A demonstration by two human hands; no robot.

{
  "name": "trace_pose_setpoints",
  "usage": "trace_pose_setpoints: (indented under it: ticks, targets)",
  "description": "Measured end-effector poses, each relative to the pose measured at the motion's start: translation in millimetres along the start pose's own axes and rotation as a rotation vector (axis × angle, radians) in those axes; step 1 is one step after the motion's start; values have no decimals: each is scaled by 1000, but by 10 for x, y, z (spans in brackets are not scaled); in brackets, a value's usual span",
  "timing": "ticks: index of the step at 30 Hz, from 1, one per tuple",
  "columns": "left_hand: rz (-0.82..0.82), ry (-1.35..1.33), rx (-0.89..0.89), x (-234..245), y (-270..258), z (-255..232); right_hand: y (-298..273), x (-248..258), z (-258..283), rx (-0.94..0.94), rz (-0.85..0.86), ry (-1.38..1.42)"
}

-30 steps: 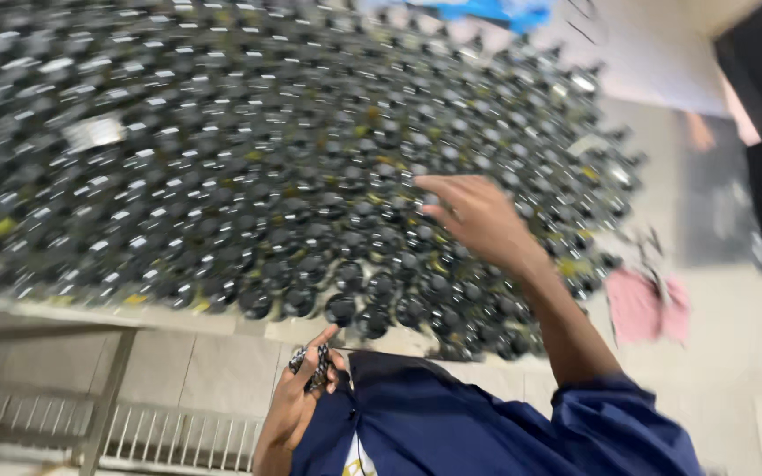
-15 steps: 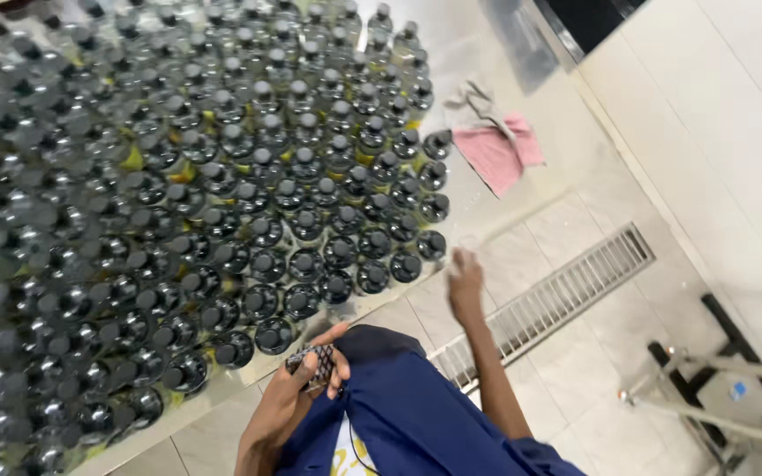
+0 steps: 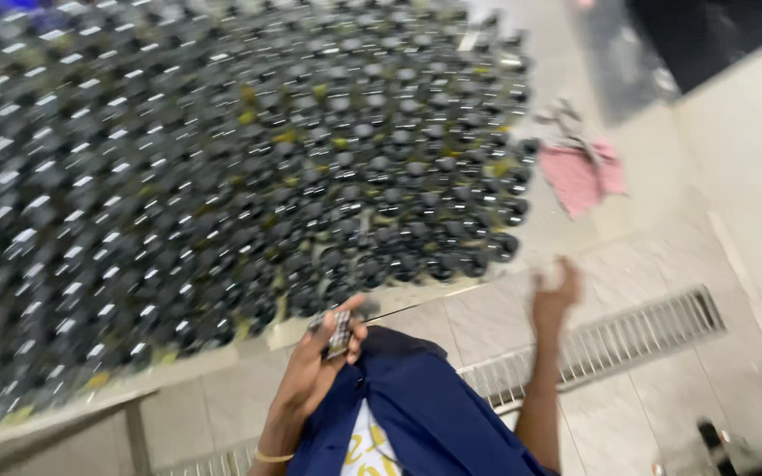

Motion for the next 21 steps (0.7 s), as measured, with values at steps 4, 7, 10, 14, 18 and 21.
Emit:
trace_pose_setpoints:
  ticks: [4, 7, 10, 14, 18, 21]
  targets:
    - [-19, -40, -36, 71, -140, -55, 575, 793, 1606, -64, 56, 181]
    - [57, 11, -15, 49, -268, -91, 646, 904, 2591, -220, 253, 491]
    - [117, 35, -15, -6, -389, -107, 371, 568, 3471, 90, 785, 769]
    - [39, 313, -7, 144, -565, -10, -207, 143, 4363, 441, 1191, 790]
    - [16, 325, -17, 354, -705, 140, -585, -16, 4675, 567, 1451, 724]
    - [20, 353, -32, 411, -840, 133, -725, -60, 4729, 641, 1399, 764]
Point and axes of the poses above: each hand's wrist, its own y-axis towards the middle knuckle, its own x-axis out of the back of the hand, z = x × y, the point moved 4 cm from there along y, towards the middle knuckle, and after that the axes turned 1 degree about y, right-handed, at the moved point
